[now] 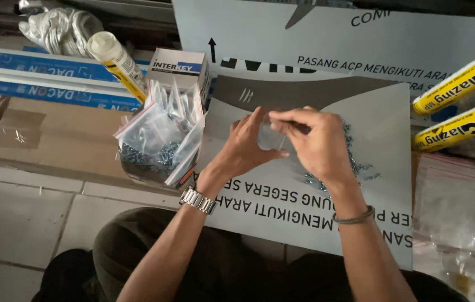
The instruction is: The person picks up small metal rivets from a pile and places them individually into a small transparent plastic bag.
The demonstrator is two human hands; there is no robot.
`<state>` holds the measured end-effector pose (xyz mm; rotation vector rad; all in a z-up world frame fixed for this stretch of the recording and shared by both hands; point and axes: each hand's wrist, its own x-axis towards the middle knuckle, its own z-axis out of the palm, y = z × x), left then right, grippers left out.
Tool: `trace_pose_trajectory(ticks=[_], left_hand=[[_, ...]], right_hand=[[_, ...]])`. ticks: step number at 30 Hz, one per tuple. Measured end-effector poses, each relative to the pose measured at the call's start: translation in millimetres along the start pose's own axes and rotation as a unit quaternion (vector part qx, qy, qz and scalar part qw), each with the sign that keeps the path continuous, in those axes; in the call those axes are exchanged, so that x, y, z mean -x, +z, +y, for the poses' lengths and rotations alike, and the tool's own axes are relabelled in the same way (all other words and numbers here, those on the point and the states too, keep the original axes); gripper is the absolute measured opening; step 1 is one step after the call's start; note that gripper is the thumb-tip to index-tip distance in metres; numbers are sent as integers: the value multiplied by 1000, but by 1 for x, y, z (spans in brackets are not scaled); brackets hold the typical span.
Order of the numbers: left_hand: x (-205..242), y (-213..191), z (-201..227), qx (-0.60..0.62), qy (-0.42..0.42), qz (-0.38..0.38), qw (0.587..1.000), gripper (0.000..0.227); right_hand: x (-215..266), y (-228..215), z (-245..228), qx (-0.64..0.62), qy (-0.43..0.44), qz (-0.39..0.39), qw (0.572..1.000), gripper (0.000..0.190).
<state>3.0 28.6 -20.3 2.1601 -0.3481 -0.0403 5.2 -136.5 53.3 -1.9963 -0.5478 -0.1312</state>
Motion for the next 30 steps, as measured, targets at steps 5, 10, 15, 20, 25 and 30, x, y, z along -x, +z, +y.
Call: trace_pose_trajectory(ticks=[5, 10, 15, 20, 25, 30], left_hand=[[-1, -7, 6, 9, 2, -3, 1000, 80], [3, -4, 6, 7, 43, 12, 999, 64], [2, -1, 7, 36, 85, 23, 995, 57], [1, 1, 18, -15, 23, -2, 1000, 73], [1, 1, 21, -16, 26, 12, 999, 72], [1, -1, 25, -16, 13, 5, 1000, 72]], right_hand=[[9, -27, 0, 33, -42, 0, 999, 13], [57, -84, 75, 245, -14, -19, 969, 27], [115, -90, 172, 281, 62, -27, 957, 43], [114, -90, 154, 265, 95, 5, 960, 19], [112, -91, 147, 214, 135, 37, 967, 9], [109, -91, 132, 198, 146, 37, 969, 10]])
